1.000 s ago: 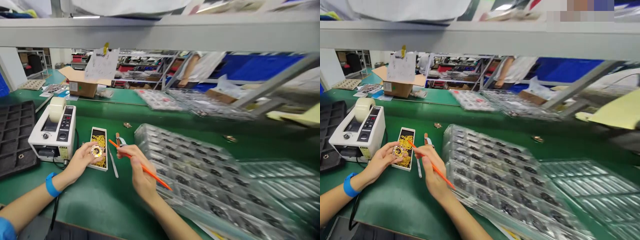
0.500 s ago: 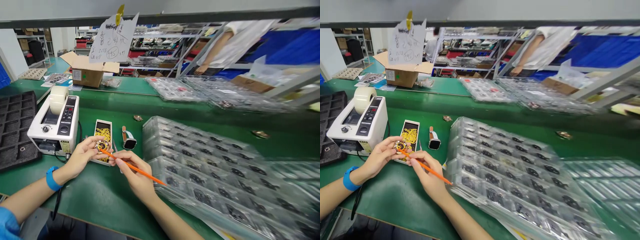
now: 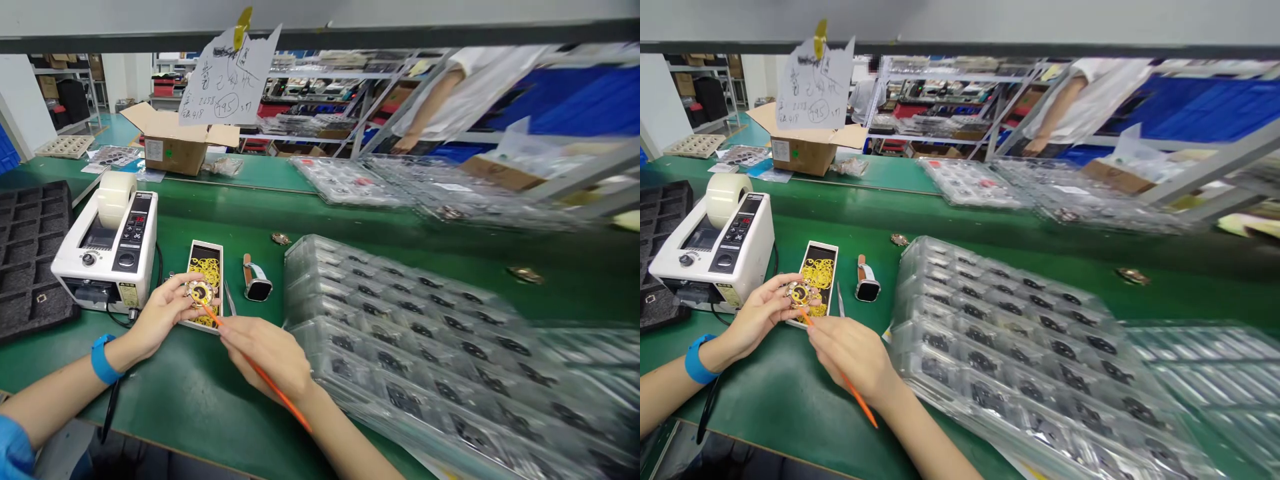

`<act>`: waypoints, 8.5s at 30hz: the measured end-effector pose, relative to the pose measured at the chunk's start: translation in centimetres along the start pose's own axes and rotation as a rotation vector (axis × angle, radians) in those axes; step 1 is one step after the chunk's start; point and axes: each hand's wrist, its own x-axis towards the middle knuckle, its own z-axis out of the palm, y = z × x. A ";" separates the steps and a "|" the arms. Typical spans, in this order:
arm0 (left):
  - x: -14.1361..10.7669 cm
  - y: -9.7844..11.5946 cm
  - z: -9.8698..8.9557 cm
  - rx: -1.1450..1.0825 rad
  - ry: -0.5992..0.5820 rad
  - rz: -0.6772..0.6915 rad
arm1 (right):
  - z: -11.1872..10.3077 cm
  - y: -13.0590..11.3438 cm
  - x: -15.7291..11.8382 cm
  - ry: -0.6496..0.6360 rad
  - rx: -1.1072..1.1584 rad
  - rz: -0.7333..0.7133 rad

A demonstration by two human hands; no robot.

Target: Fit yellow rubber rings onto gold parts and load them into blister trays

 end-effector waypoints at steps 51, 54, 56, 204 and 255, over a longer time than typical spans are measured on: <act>-0.1 -1.0 0.5 0.252 0.073 -0.022 | 0.3 -0.7 -1.3 0.195 0.009 0.426; -0.1 -1.0 0.4 0.276 0.109 -0.009 | 0.5 -1.0 -0.9 0.165 -0.046 0.379; -0.1 -1.1 0.5 0.278 0.126 0.002 | 0.9 -1.2 -0.6 0.083 -0.028 0.350; -0.1 -2.1 0.2 0.171 0.054 0.102 | 3.5 -1.2 0.7 0.027 0.157 0.844; -0.9 -2.0 0.4 0.366 0.100 0.043 | 2.6 -0.1 -0.1 -0.001 -0.281 0.110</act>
